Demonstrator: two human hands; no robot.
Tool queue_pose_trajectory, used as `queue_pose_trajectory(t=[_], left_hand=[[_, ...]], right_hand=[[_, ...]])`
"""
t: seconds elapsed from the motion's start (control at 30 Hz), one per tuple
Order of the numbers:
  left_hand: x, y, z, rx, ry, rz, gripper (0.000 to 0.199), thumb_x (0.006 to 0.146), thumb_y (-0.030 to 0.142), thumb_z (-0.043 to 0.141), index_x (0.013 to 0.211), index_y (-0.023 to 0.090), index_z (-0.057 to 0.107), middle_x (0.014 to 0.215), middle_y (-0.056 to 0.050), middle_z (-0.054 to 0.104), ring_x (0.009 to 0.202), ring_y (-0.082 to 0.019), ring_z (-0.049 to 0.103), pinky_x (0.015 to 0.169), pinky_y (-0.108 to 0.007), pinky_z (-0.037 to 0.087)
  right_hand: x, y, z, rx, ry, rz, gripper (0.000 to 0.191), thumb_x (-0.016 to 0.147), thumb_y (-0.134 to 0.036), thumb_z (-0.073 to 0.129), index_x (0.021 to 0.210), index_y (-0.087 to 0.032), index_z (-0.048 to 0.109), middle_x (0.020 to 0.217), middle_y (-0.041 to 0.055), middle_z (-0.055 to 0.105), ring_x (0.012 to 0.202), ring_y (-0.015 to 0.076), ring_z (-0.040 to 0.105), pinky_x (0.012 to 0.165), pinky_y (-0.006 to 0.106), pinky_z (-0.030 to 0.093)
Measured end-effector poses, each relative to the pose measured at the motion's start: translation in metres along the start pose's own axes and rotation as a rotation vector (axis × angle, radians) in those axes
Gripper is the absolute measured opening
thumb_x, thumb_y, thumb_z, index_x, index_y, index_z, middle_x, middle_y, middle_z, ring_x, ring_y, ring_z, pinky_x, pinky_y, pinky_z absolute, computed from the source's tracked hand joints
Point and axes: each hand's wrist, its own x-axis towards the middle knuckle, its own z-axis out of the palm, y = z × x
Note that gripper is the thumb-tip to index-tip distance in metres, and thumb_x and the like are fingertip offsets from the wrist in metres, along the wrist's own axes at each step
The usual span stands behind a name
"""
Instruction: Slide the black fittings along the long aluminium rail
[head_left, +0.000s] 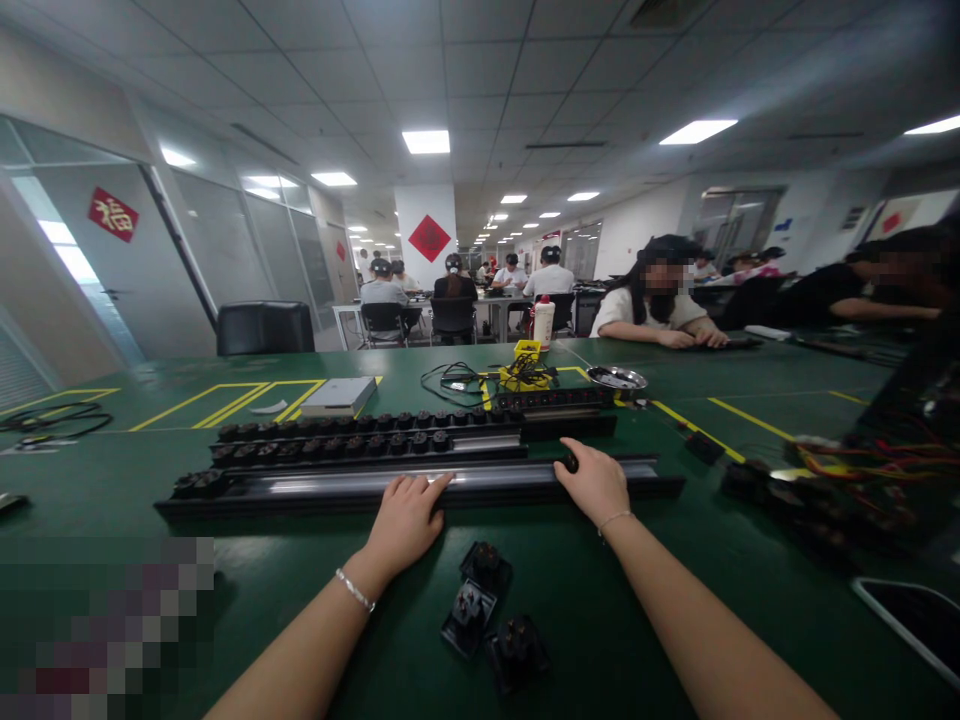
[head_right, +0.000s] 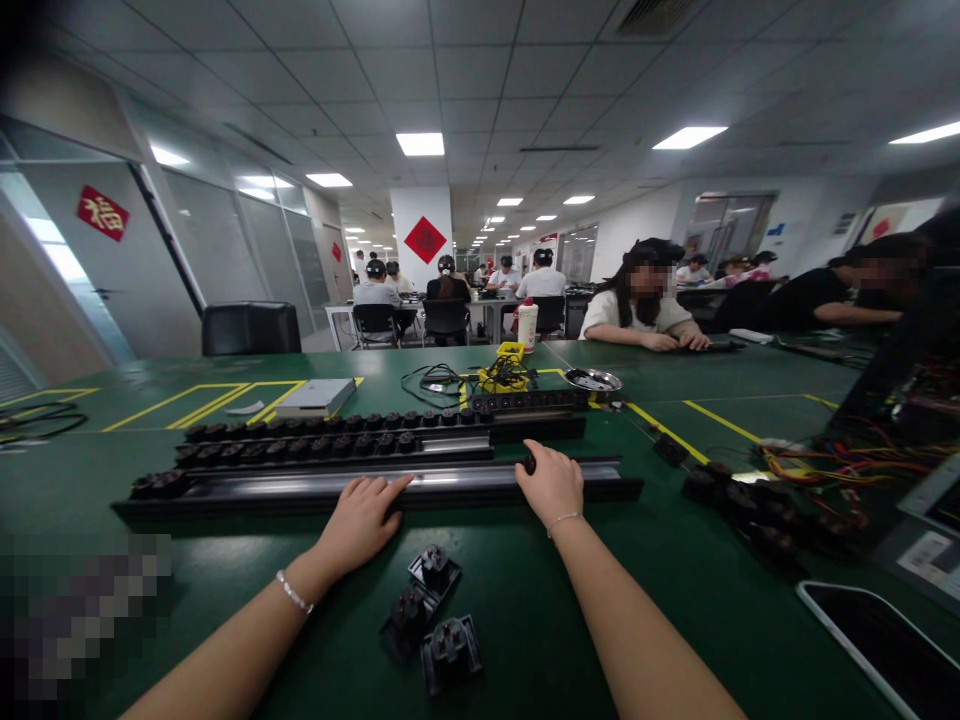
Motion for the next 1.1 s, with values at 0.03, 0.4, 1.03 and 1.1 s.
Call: queue_pose_trajectory(t=[0.03,0.4,1.03,1.1], left_hand=[[0.0,0.0,0.0,0.0,0.002,0.002,0.053,0.08,0.025,0.047,0.132,0.03,0.039,0.102,-0.003,0.059,0.101,-0.02,0.05,0.1,-0.038,0.025],[0.0,0.0,0.001,0.009,-0.001,0.001,0.051,0.081,0.025,0.046,0.131,0.03,0.041,0.102,-0.003,0.059,0.1,-0.02,0.05,0.099,-0.039,0.025],[0.0,0.001,-0.001,0.002,-0.003,-0.007,0.052,0.08,0.025,0.047,0.131,0.031,0.04,0.102,-0.003,0.058,0.102,-0.02,0.049,0.1,-0.038,0.025],[0.0,0.001,-0.001,0.003,-0.008,-0.009,0.052,0.08,0.026,0.048,0.132,0.031,0.04,0.103,-0.003,0.058,0.102,-0.02,0.049,0.1,-0.038,0.024]], right_hand=[[0.0,0.0,0.0,-0.012,0.009,0.025,0.048,0.079,-0.039,0.047,0.124,-0.024,0.051,0.117,0.007,0.06,0.109,0.0239,0.051,0.096,0.041,0.032],[0.005,0.004,-0.004,-0.039,-0.042,0.067,0.052,0.079,-0.035,0.045,0.129,-0.023,0.044,0.113,0.0076,0.062,0.105,0.0248,0.054,0.088,0.039,0.037],[0.006,0.013,-0.006,-0.029,-0.023,0.108,0.049,0.078,-0.033,0.046,0.126,-0.021,0.046,0.12,0.0105,0.057,0.113,0.026,0.05,0.094,0.041,0.034],[0.007,0.015,-0.007,-0.029,-0.021,0.114,0.049,0.079,-0.03,0.045,0.127,-0.021,0.046,0.118,0.01,0.058,0.11,0.0256,0.052,0.092,0.04,0.035]])
